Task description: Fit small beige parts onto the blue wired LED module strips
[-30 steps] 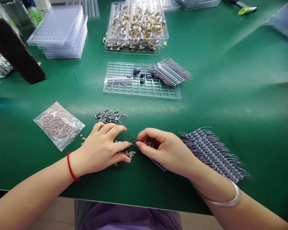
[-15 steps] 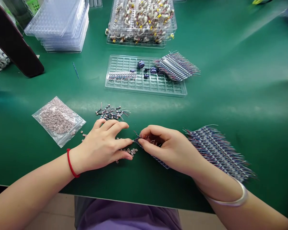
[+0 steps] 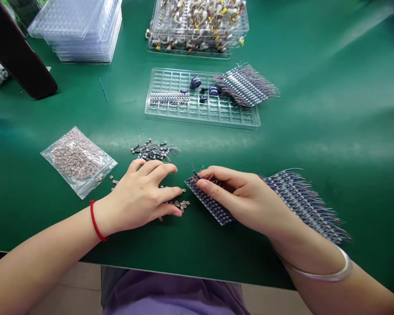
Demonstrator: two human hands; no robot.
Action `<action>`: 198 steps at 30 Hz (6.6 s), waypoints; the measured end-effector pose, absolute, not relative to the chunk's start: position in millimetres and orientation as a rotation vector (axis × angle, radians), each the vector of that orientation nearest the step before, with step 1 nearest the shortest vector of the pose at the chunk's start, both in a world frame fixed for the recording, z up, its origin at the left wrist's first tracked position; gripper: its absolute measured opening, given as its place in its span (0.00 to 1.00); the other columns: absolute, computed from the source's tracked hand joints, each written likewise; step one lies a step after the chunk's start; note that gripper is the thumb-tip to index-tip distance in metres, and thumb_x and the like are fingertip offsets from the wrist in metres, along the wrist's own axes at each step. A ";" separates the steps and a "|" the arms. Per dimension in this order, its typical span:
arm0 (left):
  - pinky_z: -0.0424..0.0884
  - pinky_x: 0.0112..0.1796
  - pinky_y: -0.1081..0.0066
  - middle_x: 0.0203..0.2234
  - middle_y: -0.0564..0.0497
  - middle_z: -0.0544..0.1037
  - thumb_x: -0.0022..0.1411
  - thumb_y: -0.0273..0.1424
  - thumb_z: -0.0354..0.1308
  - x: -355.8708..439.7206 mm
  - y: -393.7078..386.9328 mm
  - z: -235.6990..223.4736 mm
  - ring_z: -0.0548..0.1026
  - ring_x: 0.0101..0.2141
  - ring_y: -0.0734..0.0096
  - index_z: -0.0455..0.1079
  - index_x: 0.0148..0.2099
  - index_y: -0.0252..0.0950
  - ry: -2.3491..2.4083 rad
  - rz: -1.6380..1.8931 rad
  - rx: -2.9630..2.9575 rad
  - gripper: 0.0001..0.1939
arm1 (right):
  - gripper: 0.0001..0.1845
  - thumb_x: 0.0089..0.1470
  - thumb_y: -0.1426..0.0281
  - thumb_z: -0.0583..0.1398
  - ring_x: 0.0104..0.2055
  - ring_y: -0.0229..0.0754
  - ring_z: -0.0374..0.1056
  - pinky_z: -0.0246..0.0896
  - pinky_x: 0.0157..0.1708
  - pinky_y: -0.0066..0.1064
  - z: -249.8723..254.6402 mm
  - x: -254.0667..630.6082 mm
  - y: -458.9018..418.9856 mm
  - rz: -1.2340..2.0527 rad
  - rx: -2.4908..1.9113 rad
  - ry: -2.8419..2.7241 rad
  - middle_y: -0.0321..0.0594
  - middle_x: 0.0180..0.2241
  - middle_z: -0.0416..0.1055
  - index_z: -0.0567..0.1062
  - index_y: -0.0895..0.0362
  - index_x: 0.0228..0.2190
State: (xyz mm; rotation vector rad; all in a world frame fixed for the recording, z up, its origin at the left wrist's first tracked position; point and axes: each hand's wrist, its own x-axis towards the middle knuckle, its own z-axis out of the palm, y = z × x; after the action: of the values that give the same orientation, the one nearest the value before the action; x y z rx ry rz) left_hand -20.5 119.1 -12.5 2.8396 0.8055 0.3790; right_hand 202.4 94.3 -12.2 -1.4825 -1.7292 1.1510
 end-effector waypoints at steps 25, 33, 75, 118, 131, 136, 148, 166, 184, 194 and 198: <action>0.63 0.39 0.63 0.31 0.51 0.78 0.67 0.36 0.55 -35.9 141.0 1.9 0.72 0.35 0.67 0.74 0.34 0.38 1.166 0.879 2.601 0.11 | 0.14 0.53 0.59 0.63 0.23 0.37 0.60 0.56 0.20 0.27 -14.6 199.8 93.5 1.227 -1.524 -1.622 0.35 0.22 0.67 0.73 0.56 0.24; 0.68 0.34 0.65 0.26 0.53 0.76 0.64 0.35 0.59 -60.2 171.6 4.2 0.72 0.30 0.69 0.73 0.29 0.39 1.454 1.208 2.297 0.11 | 0.15 0.53 0.59 0.61 0.19 0.35 0.55 0.49 0.16 0.27 -14.7 196.5 95.7 1.187 -1.523 -1.755 0.34 0.18 0.63 0.72 0.56 0.23; 0.69 0.36 0.63 0.26 0.52 0.77 0.65 0.37 0.56 -53.0 167.2 5.2 0.73 0.31 0.66 0.71 0.28 0.41 1.491 1.125 2.278 0.13 | 0.10 0.55 0.66 0.59 0.19 0.34 0.55 0.48 0.16 0.28 -16.9 196.4 91.9 1.102 -1.482 -1.854 0.32 0.19 0.62 0.70 0.55 0.23; 0.67 0.41 0.65 0.31 0.51 0.78 0.63 0.35 0.60 -36.2 149.8 2.0 0.74 0.35 0.67 0.75 0.33 0.38 1.192 0.991 2.283 0.08 | 0.09 0.57 0.67 0.59 0.23 0.37 0.63 0.59 0.23 0.29 -4.2 198.5 98.4 0.981 -1.366 -2.121 0.35 0.22 0.69 0.71 0.55 0.25; 0.68 0.38 0.70 0.28 0.52 0.76 0.61 0.26 0.58 -11.3 123.7 9.6 0.73 0.32 0.72 0.72 0.31 0.36 0.847 0.534 2.001 0.06 | 0.20 0.49 0.51 0.65 0.24 0.39 0.63 0.60 0.22 0.28 3.2 191.2 96.0 1.468 -1.340 -1.624 0.38 0.23 0.71 0.76 0.57 0.25; 0.69 0.40 0.69 0.30 0.52 0.75 0.60 0.25 0.59 -9.9 122.9 12.6 0.73 0.33 0.71 0.73 0.31 0.36 0.821 0.545 2.015 0.05 | 0.21 0.45 0.50 0.67 0.26 0.40 0.64 0.62 0.25 0.30 -2.4 193.6 97.8 1.700 -1.303 -1.463 0.38 0.24 0.70 0.76 0.57 0.25; 0.60 0.37 0.62 0.33 0.48 0.77 0.65 0.34 0.57 -28.2 146.0 -10.5 0.70 0.36 0.61 0.78 0.35 0.36 1.407 0.535 2.521 0.10 | 0.21 0.49 0.50 0.64 0.24 0.38 0.63 0.59 0.22 0.27 -3.8 202.2 104.5 1.349 -1.472 -1.627 0.36 0.23 0.69 0.75 0.56 0.27; 0.58 0.40 0.62 0.36 0.49 0.76 0.66 0.38 0.56 -13.1 113.8 -11.2 0.68 0.38 0.64 0.79 0.37 0.41 0.938 0.410 2.721 0.11 | 0.07 0.57 0.66 0.59 0.25 0.40 0.69 0.63 0.25 0.30 -11.0 203.9 102.3 0.969 -1.558 -1.974 0.37 0.24 0.75 0.73 0.54 0.28; 0.56 0.40 0.61 0.40 0.46 0.74 0.65 0.44 0.55 -17.0 114.5 -11.8 0.69 0.40 0.62 0.78 0.43 0.43 0.819 0.363 2.834 0.15 | 0.02 0.58 0.71 0.56 0.28 0.42 0.69 0.65 0.27 0.32 -10.4 211.5 91.2 0.888 -1.478 -2.147 0.39 0.28 0.74 0.70 0.54 0.33; 0.58 0.41 0.62 0.41 0.47 0.75 0.60 0.43 0.63 -33.3 132.2 -0.8 0.70 0.41 0.61 0.77 0.47 0.43 0.871 0.375 2.717 0.15 | 0.09 0.60 0.79 0.52 0.31 0.42 0.66 0.64 0.30 0.32 -2.8 202.1 87.0 0.660 -1.195 -2.347 0.42 0.30 0.69 0.70 0.55 0.34; 0.59 0.40 0.62 0.36 0.48 0.75 0.61 0.39 0.61 -46.4 149.3 0.6 0.70 0.38 0.62 0.78 0.42 0.42 1.091 0.567 2.672 0.10 | 0.08 0.61 0.78 0.52 0.31 0.41 0.67 0.64 0.31 0.31 -6.9 200.6 89.2 0.719 -1.202 -2.378 0.42 0.32 0.69 0.69 0.55 0.36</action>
State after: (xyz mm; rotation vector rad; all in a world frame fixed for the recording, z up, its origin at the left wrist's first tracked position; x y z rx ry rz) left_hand -46.4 149.3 0.6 2.6718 1.0906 0.5665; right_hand 200.6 89.2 -6.9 -1.2023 -2.3782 0.7187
